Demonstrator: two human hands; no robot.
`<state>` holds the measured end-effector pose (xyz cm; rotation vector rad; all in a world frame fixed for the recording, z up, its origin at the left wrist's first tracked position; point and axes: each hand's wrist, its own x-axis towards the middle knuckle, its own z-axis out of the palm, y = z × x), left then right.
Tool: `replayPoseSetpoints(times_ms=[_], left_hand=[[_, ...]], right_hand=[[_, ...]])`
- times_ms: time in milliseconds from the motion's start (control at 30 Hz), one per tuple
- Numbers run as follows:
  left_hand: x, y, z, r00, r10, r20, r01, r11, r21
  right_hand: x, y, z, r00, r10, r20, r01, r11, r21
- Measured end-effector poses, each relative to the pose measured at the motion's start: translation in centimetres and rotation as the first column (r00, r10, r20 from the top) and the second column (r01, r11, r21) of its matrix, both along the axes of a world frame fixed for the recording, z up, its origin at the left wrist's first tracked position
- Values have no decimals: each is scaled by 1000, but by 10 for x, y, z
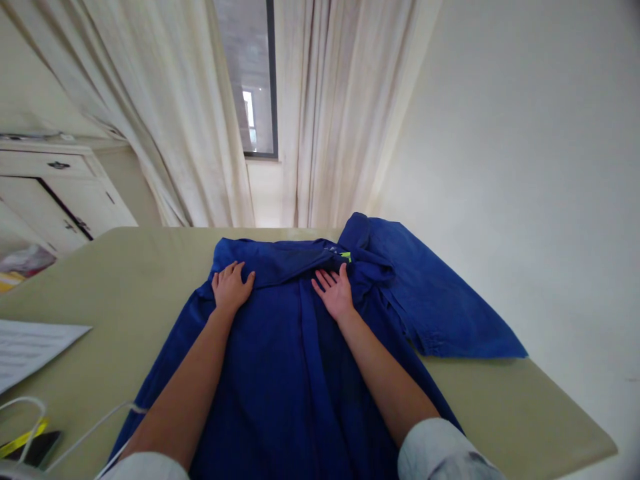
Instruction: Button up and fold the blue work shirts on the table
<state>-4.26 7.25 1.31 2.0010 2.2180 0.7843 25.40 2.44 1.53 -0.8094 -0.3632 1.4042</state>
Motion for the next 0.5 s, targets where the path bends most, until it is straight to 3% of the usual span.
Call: replayPoseSetpoints(times_ms=[133,267,400,500], left_hand=[[2,1,-6,1000,-9,-25,8,999,-38],[-3,4,-2,995,-102,-20,99,989,-105],[-8,3,0,995,-98,18,99,992,-82],[-9,3,1,997,-53,65,55,998,-35]], right_hand=[[21,22,12,959,-32,282,59,994,-90],[24,71,36,705,7,709,222,947,-230],[17,102,48,538,-96,838,321,942,-99],[28,96,44,366,-164,916,347,937,30]])
